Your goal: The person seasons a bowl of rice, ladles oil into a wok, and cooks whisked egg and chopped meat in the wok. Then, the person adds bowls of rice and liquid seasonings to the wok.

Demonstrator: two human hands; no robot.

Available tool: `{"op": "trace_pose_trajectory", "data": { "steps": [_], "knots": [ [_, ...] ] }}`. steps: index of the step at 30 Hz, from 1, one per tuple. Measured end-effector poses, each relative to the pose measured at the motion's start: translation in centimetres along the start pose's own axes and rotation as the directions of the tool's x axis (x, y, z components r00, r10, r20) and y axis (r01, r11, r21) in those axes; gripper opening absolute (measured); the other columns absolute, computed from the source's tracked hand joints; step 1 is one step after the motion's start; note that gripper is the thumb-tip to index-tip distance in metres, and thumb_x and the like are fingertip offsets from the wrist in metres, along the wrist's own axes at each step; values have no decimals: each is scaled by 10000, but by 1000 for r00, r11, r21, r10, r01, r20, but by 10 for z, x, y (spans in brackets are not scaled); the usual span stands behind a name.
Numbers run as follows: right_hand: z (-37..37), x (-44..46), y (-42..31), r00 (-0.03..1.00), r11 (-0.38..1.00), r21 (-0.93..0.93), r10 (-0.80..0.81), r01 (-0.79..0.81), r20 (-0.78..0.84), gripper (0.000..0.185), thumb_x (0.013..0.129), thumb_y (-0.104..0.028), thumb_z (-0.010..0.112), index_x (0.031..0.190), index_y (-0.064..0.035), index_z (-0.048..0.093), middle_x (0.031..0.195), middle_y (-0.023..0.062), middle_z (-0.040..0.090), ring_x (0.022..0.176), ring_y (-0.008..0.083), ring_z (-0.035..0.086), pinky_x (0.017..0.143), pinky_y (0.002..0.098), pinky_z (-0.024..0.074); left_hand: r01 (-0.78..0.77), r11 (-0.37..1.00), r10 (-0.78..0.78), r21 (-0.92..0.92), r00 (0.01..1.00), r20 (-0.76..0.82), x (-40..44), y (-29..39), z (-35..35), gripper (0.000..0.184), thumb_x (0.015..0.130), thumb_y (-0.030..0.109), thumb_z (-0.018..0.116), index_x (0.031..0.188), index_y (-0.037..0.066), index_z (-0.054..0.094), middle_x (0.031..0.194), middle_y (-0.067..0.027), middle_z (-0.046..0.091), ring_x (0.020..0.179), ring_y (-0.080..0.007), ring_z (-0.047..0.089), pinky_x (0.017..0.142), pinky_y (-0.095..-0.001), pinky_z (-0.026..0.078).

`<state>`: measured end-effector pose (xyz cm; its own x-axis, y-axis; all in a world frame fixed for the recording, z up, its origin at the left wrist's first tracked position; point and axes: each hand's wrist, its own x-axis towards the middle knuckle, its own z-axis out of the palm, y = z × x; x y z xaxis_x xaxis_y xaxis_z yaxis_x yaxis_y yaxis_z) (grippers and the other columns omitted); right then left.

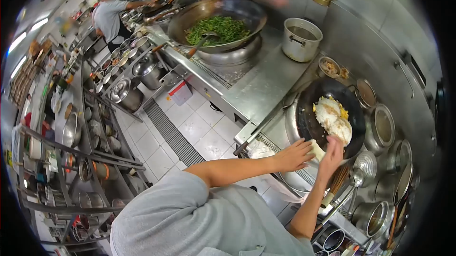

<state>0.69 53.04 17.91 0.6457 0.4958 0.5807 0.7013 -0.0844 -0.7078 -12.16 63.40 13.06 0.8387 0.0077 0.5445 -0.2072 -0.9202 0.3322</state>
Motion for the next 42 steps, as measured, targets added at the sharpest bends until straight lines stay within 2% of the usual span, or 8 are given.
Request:
{"op": "trace_pose_trajectory", "data": {
  "steps": [4,11,14,18,21,28,35,42],
  "knots": [
    [120,33,-101,866,603,635,219,-483,450,262,977,-169,559,1185,-13,590,1014,105,649,835,153,628,750,280,533,37,997,-33,-73,999,43,-93,-33,-54,330,835,180,637,1125,31,585,1129,-157,546,1152,-338,497,1033,-451,376],
    [430,72,-211,219,-104,247,226,-964,949,388,981,-275,546,1293,-52,486,1108,199,599,1086,313,567,1015,556,438,219,975,-218,31,975,-29,-243,-125,-169,183,774,67,646,955,42,632,1003,-128,574,1053,-310,544,915,-422,439],
    [532,90,-242,208,-123,225,133,-967,969,222,972,-224,557,1107,-53,518,892,133,588,851,239,607,779,447,553,302,953,-292,17,935,-201,-307,-169,-227,172,751,59,655,917,20,640,1004,-147,598,986,-321,565,900,-429,444],
    [592,138,-240,136,-137,171,235,-976,962,198,949,-109,561,823,-104,409,635,-20,410,469,58,377,381,228,225,467,877,-424,114,864,-273,-379,-223,-310,136,772,48,651,904,18,659,997,-156,610,976,-332,575,873,-440,451],
    [540,160,-247,307,-267,333,135,-904,942,135,968,-130,557,993,-17,487,714,-21,454,479,24,393,369,171,248,555,822,-498,131,811,-308,-407,-267,-370,131,785,43,649,913,23,669,1013,-155,611,980,-335,573,865,-442,451],
    [535,235,-201,468,694,2,484,-720,739,107,953,-154,560,1033,-90,526,676,-31,478,518,71,454,436,248,402,553,820,-450,146,781,-433,-389,-392,-446,160,787,37,653,946,24,668,1060,-158,604,1002,-354,556,878,-448,447],
    [601,287,-151,627,777,-136,586,-614,513,480,946,-120,542,1377,-89,332,636,15,466,468,113,452,388,296,373,459,861,-332,219,834,-441,-304,-505,-486,340,810,92,678,1147,65,634,1293,-179,519,1230,-379,464,1037,-461,384],
    [679,316,-135,377,575,-85,634,-814,675,304,967,-133,509,1246,-104,393,621,20,453,434,103,426,368,277,321,418,831,-328,368,901,-283,-259,-601,-484,459,885,362,613,1268,112,582,1357,-191,483,1354,-372,351,1112,-554,265]
  ]
}}
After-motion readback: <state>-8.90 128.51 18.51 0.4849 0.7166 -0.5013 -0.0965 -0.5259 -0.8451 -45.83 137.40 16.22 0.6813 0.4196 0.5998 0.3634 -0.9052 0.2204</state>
